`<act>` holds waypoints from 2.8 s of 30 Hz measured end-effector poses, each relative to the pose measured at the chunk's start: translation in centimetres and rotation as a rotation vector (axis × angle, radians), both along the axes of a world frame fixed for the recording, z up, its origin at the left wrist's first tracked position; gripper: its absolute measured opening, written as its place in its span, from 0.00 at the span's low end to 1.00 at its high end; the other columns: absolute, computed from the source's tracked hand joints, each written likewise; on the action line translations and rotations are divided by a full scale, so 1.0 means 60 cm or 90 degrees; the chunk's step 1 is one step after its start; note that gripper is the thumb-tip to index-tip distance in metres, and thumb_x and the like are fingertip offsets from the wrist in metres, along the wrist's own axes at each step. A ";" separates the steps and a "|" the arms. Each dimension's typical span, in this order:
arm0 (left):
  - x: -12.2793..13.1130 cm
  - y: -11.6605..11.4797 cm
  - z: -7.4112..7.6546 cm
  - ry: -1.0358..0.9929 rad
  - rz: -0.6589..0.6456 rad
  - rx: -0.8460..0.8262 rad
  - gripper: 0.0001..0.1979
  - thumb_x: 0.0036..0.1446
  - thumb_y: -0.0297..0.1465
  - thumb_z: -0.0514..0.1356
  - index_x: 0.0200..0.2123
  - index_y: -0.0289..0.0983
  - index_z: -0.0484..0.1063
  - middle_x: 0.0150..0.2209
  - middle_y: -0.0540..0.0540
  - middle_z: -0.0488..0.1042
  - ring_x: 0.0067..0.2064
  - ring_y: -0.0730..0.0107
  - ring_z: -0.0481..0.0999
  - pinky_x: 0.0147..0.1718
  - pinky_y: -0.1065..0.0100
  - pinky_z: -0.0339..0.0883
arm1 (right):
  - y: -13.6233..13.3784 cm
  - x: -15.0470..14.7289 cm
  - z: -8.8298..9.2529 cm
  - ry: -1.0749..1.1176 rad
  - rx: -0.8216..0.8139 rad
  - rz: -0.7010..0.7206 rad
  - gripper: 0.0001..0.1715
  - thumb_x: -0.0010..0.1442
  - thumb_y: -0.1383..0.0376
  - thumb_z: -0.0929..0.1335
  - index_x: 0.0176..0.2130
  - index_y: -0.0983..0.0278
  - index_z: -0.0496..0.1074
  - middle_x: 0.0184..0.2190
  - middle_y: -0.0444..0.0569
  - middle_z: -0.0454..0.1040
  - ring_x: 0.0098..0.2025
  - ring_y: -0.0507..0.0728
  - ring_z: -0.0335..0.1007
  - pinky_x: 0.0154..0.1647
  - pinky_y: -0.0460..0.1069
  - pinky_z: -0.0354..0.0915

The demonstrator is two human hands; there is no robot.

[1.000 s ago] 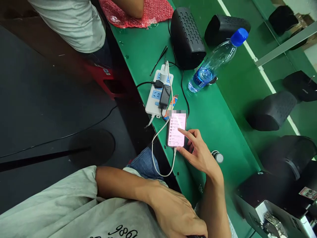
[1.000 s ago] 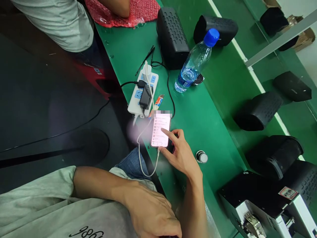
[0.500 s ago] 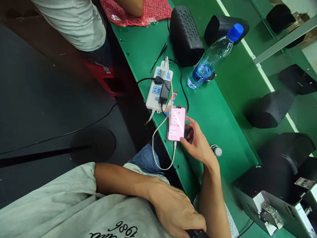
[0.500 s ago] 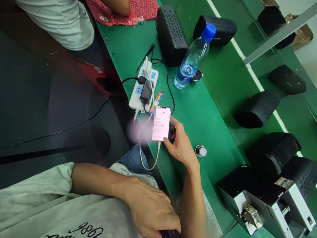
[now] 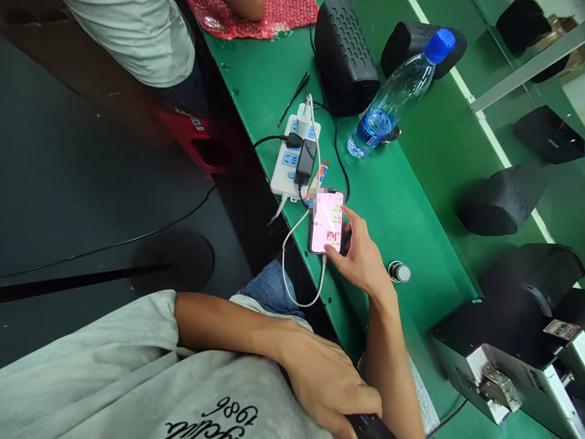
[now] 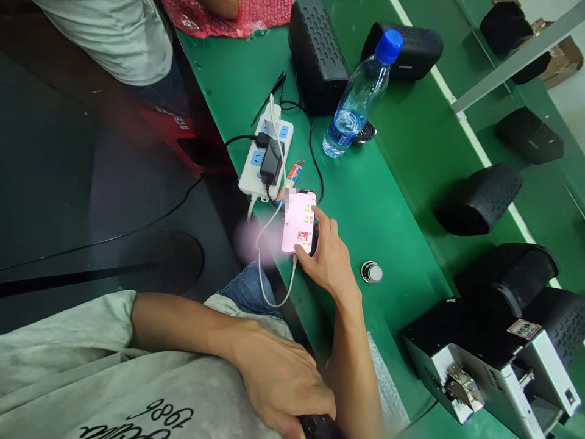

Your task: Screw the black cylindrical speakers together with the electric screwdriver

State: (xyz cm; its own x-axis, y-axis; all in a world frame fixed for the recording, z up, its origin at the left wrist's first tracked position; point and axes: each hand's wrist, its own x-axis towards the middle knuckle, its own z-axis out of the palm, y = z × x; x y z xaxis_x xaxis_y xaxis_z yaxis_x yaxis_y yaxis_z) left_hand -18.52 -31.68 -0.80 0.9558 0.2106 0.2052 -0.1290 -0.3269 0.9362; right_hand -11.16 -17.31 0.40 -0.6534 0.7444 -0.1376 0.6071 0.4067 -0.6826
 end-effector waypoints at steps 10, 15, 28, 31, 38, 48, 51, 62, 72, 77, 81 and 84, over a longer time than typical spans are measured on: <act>-0.003 -0.001 0.002 -0.004 0.011 -0.010 0.09 0.69 0.40 0.59 0.47 0.42 0.68 0.38 0.41 0.82 0.43 0.43 0.88 0.38 0.54 0.79 | 0.018 0.014 -0.007 0.055 -0.088 -0.001 0.49 0.65 0.55 0.70 0.78 0.59 0.54 0.53 0.52 0.72 0.35 0.57 0.67 0.40 0.57 0.68; 0.002 -0.004 -0.003 -0.042 0.025 -0.010 0.08 0.68 0.38 0.60 0.46 0.42 0.69 0.36 0.42 0.81 0.40 0.45 0.88 0.35 0.55 0.78 | 0.018 0.010 -0.008 0.056 -0.081 -0.013 0.48 0.65 0.56 0.69 0.78 0.60 0.56 0.52 0.51 0.72 0.34 0.56 0.66 0.40 0.56 0.68; 0.004 -0.007 -0.005 -0.022 0.007 -0.013 0.08 0.67 0.38 0.59 0.45 0.44 0.65 0.38 0.42 0.80 0.43 0.43 0.87 0.38 0.53 0.78 | 0.000 -0.026 -0.020 0.041 0.034 -0.114 0.49 0.70 0.46 0.69 0.78 0.61 0.51 0.58 0.59 0.71 0.40 0.62 0.70 0.39 0.57 0.70; 0.003 -0.008 -0.004 -0.015 0.001 -0.002 0.08 0.67 0.39 0.58 0.46 0.43 0.64 0.39 0.40 0.81 0.44 0.41 0.87 0.38 0.52 0.78 | -0.010 -0.050 -0.026 0.008 0.100 -0.137 0.53 0.70 0.44 0.71 0.78 0.60 0.48 0.62 0.62 0.68 0.51 0.70 0.73 0.44 0.61 0.73; -0.002 -0.013 -0.001 -0.024 0.012 0.012 0.09 0.68 0.40 0.55 0.46 0.42 0.63 0.40 0.39 0.80 0.43 0.42 0.87 0.38 0.53 0.76 | -0.009 -0.056 -0.031 0.005 0.094 -0.168 0.54 0.70 0.42 0.71 0.79 0.61 0.47 0.61 0.62 0.68 0.53 0.72 0.74 0.43 0.62 0.74; -0.006 -0.022 -0.010 -0.046 0.039 -0.017 0.08 0.66 0.40 0.58 0.42 0.45 0.61 0.34 0.44 0.76 0.38 0.44 0.85 0.33 0.55 0.73 | 0.002 -0.025 -0.015 0.017 0.023 -0.045 0.59 0.67 0.47 0.71 0.81 0.61 0.43 0.66 0.64 0.63 0.50 0.69 0.72 0.48 0.65 0.77; -0.007 -0.022 -0.011 -0.050 0.048 -0.022 0.08 0.66 0.40 0.58 0.42 0.45 0.63 0.34 0.44 0.77 0.38 0.45 0.85 0.34 0.56 0.73 | -0.003 -0.036 -0.021 0.005 0.041 -0.088 0.56 0.68 0.44 0.70 0.80 0.62 0.46 0.64 0.63 0.65 0.52 0.70 0.73 0.48 0.66 0.77; -0.006 -0.018 -0.002 0.001 0.009 -0.031 0.10 0.67 0.39 0.59 0.42 0.46 0.59 0.37 0.43 0.77 0.43 0.42 0.85 0.39 0.53 0.75 | 0.000 -0.047 -0.024 0.030 0.023 -0.170 0.54 0.66 0.41 0.69 0.78 0.62 0.51 0.57 0.59 0.71 0.40 0.65 0.72 0.39 0.60 0.68; 0.000 -0.028 -0.018 -0.065 0.048 -0.011 0.08 0.67 0.39 0.58 0.42 0.45 0.60 0.33 0.44 0.76 0.37 0.44 0.85 0.32 0.55 0.72 | 0.013 -0.035 -0.024 0.076 -0.011 -0.143 0.51 0.64 0.48 0.70 0.77 0.62 0.54 0.52 0.53 0.72 0.32 0.57 0.64 0.35 0.56 0.65; -0.001 -0.026 -0.017 -0.065 0.039 -0.013 0.09 0.67 0.39 0.58 0.43 0.45 0.58 0.33 0.44 0.75 0.38 0.44 0.84 0.34 0.55 0.73 | 0.026 -0.027 -0.029 0.101 -0.033 -0.133 0.50 0.64 0.50 0.69 0.76 0.62 0.55 0.52 0.52 0.72 0.32 0.56 0.64 0.34 0.55 0.66; -0.001 -0.026 -0.015 -0.041 0.028 -0.008 0.09 0.68 0.39 0.58 0.44 0.45 0.59 0.36 0.42 0.77 0.40 0.43 0.85 0.36 0.55 0.74 | 0.033 -0.022 -0.032 0.118 -0.050 -0.126 0.48 0.63 0.51 0.69 0.75 0.63 0.56 0.51 0.51 0.72 0.31 0.55 0.63 0.34 0.55 0.66; 0.001 -0.027 -0.015 -0.042 0.033 -0.007 0.10 0.66 0.38 0.59 0.43 0.45 0.59 0.34 0.44 0.76 0.39 0.44 0.85 0.35 0.55 0.73 | 0.029 -0.025 -0.032 0.117 -0.042 -0.134 0.49 0.64 0.51 0.71 0.75 0.62 0.57 0.51 0.50 0.72 0.31 0.55 0.63 0.33 0.54 0.65</act>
